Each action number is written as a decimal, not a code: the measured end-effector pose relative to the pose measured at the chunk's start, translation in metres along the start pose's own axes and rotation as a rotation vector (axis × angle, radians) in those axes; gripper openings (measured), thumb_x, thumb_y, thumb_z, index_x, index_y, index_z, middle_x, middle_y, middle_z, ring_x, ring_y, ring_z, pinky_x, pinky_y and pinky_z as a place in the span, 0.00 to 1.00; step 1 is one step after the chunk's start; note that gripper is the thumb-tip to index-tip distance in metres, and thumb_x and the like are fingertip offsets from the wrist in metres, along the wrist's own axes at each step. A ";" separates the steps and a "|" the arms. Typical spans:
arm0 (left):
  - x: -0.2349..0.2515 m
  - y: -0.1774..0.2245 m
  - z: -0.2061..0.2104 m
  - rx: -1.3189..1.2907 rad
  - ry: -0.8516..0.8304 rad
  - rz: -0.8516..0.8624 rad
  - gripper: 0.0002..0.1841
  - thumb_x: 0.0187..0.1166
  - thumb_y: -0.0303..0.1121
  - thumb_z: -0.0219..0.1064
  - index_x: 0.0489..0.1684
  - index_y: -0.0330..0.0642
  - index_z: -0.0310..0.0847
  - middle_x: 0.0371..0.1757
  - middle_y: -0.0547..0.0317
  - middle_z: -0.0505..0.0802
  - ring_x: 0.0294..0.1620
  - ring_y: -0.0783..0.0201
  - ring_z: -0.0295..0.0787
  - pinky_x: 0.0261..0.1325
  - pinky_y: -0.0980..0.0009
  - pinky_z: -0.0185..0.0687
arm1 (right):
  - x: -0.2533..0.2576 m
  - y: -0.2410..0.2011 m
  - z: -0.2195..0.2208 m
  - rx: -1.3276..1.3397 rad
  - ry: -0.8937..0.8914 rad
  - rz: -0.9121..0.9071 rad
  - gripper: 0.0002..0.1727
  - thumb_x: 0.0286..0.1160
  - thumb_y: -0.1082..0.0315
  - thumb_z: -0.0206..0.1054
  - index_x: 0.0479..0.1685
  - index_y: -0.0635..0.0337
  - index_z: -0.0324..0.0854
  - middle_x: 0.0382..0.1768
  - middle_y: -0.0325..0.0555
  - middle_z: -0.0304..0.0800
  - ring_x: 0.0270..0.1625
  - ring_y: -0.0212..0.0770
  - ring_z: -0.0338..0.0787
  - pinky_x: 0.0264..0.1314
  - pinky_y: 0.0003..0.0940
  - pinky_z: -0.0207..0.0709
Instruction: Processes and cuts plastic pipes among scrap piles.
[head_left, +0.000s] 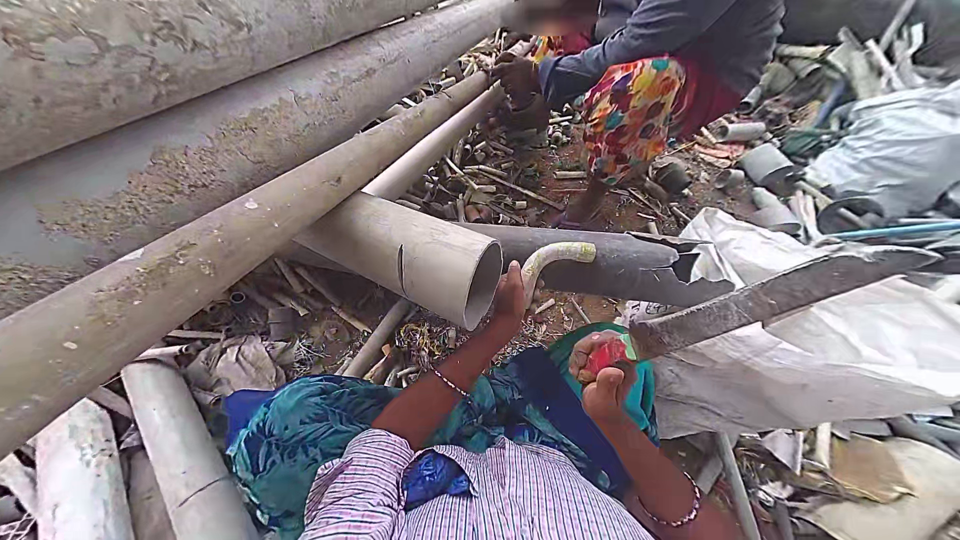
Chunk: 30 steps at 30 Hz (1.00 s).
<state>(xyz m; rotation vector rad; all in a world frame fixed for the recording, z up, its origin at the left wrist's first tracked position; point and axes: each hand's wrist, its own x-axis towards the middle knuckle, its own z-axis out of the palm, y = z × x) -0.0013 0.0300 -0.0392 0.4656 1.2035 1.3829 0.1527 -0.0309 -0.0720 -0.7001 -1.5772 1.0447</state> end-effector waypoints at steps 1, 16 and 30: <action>0.001 0.001 0.000 0.004 0.000 -0.019 0.33 0.98 0.45 0.27 0.32 0.36 0.76 0.12 0.65 0.79 0.07 0.76 0.68 0.12 0.81 0.65 | -0.001 0.003 -0.001 0.000 -0.048 0.134 0.23 0.91 0.40 0.43 0.51 0.47 0.73 0.24 0.17 0.75 0.21 0.11 0.72 0.23 0.10 0.68; 0.002 0.005 0.000 -0.005 0.036 -0.083 0.33 0.98 0.47 0.27 0.33 0.36 0.74 0.10 0.66 0.76 0.06 0.76 0.66 0.11 0.82 0.64 | 0.013 -0.027 -0.004 -0.014 -0.200 0.288 0.21 0.94 0.45 0.43 0.44 0.50 0.71 0.21 0.19 0.72 0.17 0.13 0.69 0.19 0.11 0.65; 0.003 0.001 -0.003 0.047 0.050 -0.055 0.32 0.98 0.49 0.30 0.34 0.35 0.74 0.12 0.63 0.78 0.08 0.74 0.69 0.14 0.80 0.67 | 0.017 -0.055 -0.004 0.163 -0.244 0.348 0.24 0.84 0.34 0.50 0.44 0.44 0.72 0.22 0.18 0.74 0.17 0.15 0.70 0.17 0.11 0.66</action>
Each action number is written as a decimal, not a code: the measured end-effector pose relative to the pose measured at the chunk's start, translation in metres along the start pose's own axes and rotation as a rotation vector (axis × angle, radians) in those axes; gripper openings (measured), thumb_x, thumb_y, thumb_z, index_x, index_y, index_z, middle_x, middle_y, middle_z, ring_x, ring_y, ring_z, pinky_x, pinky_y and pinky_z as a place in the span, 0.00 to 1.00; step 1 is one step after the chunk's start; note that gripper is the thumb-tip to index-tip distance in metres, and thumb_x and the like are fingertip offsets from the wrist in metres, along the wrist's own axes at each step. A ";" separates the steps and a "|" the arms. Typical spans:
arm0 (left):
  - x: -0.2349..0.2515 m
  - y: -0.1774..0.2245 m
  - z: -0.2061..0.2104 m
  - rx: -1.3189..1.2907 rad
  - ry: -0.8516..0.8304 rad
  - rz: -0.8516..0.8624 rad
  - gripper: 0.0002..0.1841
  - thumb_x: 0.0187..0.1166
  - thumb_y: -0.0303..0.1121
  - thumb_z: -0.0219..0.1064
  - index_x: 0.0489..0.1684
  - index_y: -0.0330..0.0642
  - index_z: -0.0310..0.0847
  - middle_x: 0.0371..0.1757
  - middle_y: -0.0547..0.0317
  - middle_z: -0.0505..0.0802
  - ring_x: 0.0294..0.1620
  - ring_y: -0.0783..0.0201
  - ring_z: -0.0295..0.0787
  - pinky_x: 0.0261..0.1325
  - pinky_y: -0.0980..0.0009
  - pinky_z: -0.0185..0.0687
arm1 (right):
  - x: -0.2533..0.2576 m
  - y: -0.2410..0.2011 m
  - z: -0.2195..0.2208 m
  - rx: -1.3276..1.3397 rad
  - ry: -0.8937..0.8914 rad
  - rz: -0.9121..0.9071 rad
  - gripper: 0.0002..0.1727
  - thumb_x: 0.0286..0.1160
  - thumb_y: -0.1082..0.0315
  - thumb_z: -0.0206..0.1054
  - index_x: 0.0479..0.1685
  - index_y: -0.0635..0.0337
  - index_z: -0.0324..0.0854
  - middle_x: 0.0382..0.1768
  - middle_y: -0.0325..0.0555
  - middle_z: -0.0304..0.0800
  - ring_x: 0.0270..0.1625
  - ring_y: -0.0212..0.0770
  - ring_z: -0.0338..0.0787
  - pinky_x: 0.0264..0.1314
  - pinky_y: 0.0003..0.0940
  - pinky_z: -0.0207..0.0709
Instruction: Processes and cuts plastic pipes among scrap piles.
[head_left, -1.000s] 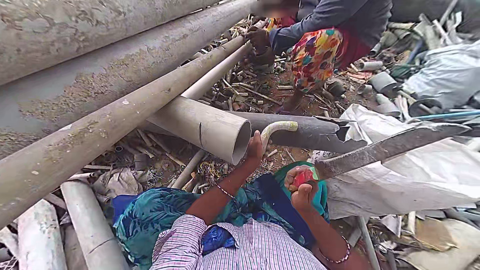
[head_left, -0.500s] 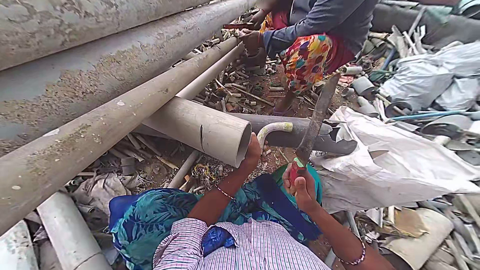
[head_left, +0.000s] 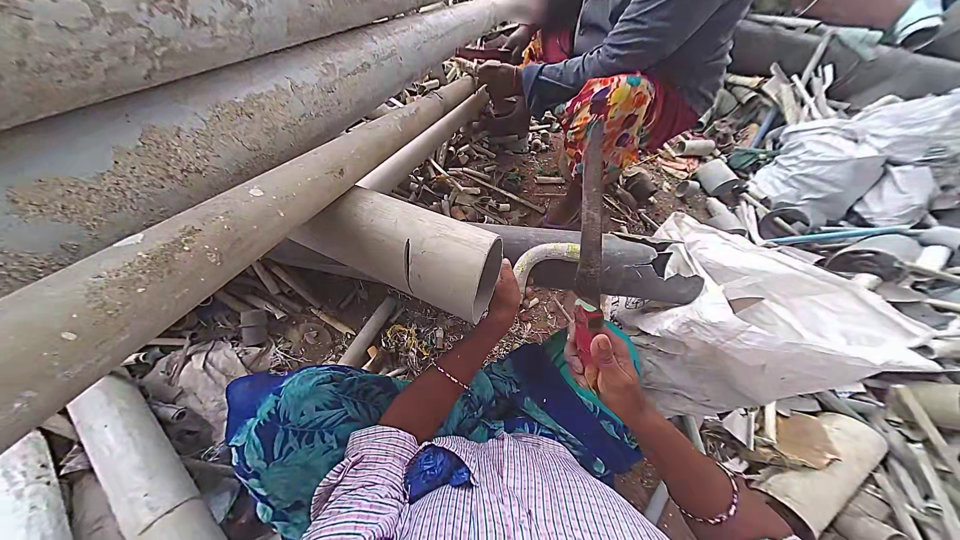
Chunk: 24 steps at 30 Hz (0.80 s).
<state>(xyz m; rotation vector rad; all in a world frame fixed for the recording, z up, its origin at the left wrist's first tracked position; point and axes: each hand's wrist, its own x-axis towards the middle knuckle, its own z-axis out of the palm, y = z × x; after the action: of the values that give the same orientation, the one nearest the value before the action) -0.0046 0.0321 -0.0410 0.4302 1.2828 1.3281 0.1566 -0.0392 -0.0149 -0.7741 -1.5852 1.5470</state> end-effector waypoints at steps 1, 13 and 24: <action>0.000 0.000 0.001 -0.005 -0.008 -0.003 0.33 0.97 0.49 0.29 0.34 0.35 0.75 0.12 0.64 0.78 0.08 0.75 0.69 0.13 0.80 0.67 | 0.002 0.008 -0.001 -0.034 0.068 -0.082 0.24 0.84 0.34 0.49 0.43 0.43 0.72 0.22 0.18 0.75 0.17 0.15 0.71 0.18 0.13 0.66; 0.004 -0.015 -0.001 0.604 0.028 0.828 0.27 0.95 0.44 0.46 0.24 0.37 0.75 0.15 0.56 0.74 0.15 0.61 0.71 0.22 0.62 0.70 | -0.006 0.025 -0.013 -0.219 0.315 0.021 0.21 0.95 0.50 0.38 0.40 0.53 0.70 0.16 0.22 0.69 0.14 0.16 0.67 0.16 0.13 0.64; 0.004 0.001 0.002 0.848 0.091 1.148 0.22 0.90 0.31 0.52 0.23 0.27 0.80 0.19 0.43 0.84 0.21 0.49 0.87 0.27 0.55 0.82 | -0.003 0.011 -0.022 -0.309 0.378 0.296 0.20 0.96 0.56 0.38 0.42 0.57 0.70 0.15 0.26 0.65 0.11 0.21 0.65 0.14 0.17 0.64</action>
<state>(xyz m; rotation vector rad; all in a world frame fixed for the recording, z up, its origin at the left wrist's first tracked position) -0.0047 0.0366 -0.0417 1.9274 1.7195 1.6202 0.1758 -0.0294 -0.0269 -1.4367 -1.4843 1.2624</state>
